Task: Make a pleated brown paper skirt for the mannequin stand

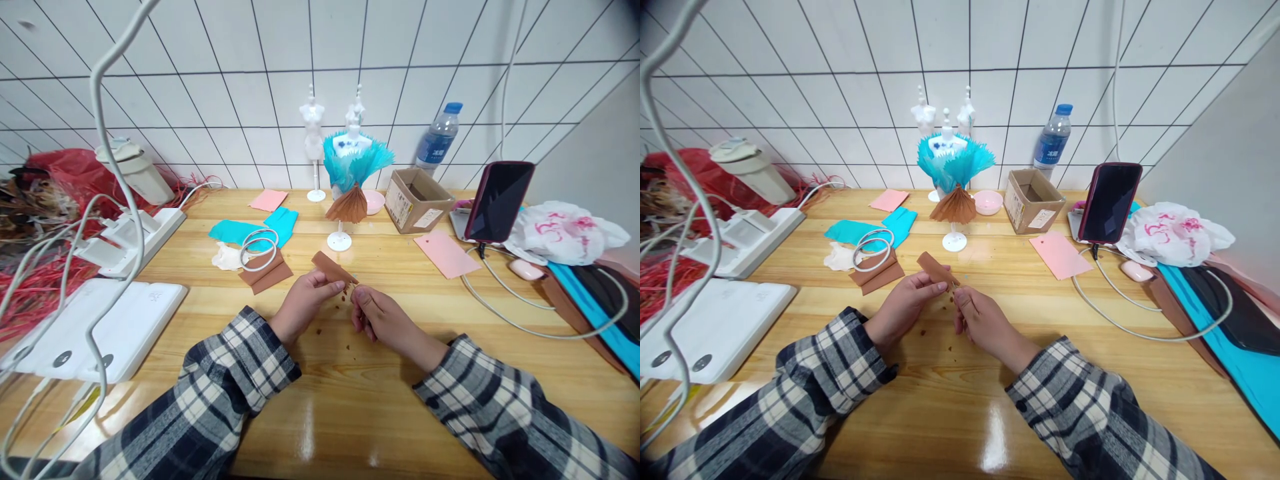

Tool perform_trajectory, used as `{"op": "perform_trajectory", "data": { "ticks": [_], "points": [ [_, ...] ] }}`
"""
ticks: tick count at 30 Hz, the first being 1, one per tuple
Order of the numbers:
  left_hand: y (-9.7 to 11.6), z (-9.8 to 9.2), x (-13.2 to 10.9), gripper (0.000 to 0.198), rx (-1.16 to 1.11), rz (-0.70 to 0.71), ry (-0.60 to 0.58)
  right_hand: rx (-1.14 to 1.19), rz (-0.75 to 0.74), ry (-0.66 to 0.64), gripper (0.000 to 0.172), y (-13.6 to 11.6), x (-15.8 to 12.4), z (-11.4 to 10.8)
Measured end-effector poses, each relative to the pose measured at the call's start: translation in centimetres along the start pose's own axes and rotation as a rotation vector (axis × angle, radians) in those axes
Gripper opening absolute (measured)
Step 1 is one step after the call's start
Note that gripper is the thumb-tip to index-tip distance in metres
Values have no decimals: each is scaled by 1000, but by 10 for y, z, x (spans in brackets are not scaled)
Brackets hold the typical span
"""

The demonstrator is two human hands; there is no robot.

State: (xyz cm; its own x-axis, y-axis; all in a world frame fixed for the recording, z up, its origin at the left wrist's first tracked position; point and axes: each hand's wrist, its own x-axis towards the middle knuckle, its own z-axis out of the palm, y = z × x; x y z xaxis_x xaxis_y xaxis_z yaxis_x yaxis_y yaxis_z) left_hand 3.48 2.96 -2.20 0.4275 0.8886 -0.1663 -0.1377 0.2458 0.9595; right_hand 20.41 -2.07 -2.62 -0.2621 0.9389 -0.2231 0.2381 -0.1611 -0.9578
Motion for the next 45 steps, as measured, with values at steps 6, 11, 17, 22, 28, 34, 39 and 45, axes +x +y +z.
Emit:
{"op": "perform_trajectory", "data": {
  "ticks": [6, 11, 17, 22, 28, 34, 39, 45],
  "points": [
    [-1, 0, 0, 26, -18, 9, 11, -73, -28, 3, 50, 1, 1, -2],
    [1, 1, -1, 28, -28, -7, 8, -129, -47, 13, 51, -2, 1, -3],
    [3, 0, -1, 29, -77, -31, -10, -179, -59, 5, 53, -3, 2, -8],
    [5, -2, -2, 30, -145, -66, -16, -212, -48, -107, 52, -11, -2, -29],
    [6, -4, -1, 27, -78, -63, -54, -282, -88, -173, 49, -12, -2, -38],
    [5, -5, 1, 17, 196, 69, -55, -287, -80, -180, 48, -9, -2, -33],
    [5, -6, 2, 17, 221, 60, -58, -310, -75, -164, 49, -8, 0, -32],
    [5, -6, 2, 19, 188, 7, -46, -266, -55, -159, 51, -7, 2, -30]
  ]
}}
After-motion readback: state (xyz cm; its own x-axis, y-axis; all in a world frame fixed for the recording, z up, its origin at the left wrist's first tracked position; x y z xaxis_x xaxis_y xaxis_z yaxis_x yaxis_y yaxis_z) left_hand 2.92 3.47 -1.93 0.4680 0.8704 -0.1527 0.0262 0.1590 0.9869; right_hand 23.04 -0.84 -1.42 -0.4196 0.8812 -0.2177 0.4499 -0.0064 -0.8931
